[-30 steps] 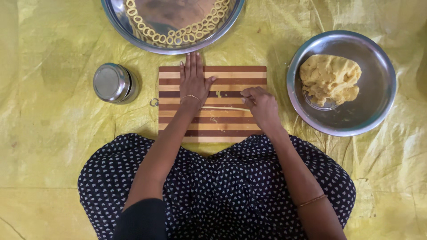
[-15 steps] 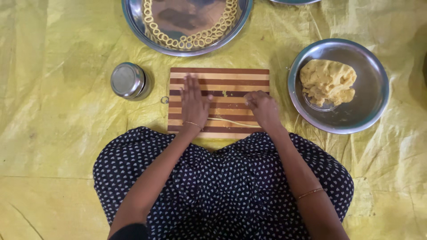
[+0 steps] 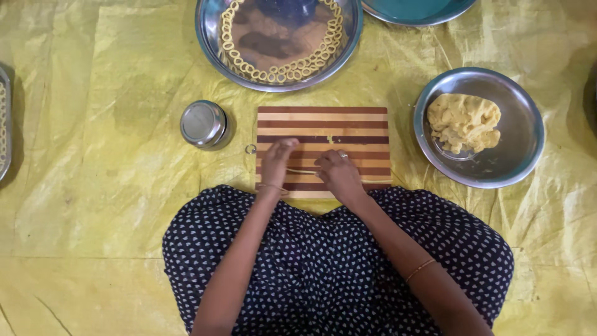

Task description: The person sits on the floor and shapes dough into small rings by hand. They roll small pieces of dough into thin ropes on a wooden board, then join the ends to form rings, placing them into a large metal tray.

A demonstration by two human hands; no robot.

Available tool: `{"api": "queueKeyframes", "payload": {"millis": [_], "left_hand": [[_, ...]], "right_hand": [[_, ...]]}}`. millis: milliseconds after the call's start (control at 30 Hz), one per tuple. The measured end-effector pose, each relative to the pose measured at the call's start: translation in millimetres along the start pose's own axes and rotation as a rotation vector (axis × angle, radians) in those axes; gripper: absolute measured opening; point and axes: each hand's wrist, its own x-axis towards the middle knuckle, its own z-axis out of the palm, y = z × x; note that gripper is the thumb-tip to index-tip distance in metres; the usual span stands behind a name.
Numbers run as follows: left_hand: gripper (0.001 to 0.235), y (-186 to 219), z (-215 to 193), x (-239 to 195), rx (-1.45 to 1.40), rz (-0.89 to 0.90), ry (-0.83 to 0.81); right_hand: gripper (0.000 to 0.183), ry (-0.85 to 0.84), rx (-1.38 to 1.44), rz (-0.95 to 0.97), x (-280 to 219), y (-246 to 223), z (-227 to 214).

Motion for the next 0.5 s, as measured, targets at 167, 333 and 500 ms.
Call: {"api": "queueKeyframes", "payload": {"millis": [167,333,500], "left_hand": [[0.028,-22,10,10,0.023,0.062,-0.045],[0.029,-32,17,15,0.102,0.080,-0.093],[0.035,-33,18,15,0.064,0.042,-0.140]], "right_hand": [[0.016,0.003,-0.121,-0.105,4,0,6],[0.014,0.026,-0.101,-0.148,5,3,9],[0.008,0.019,0.055,-0.077,7,4,5]]}}
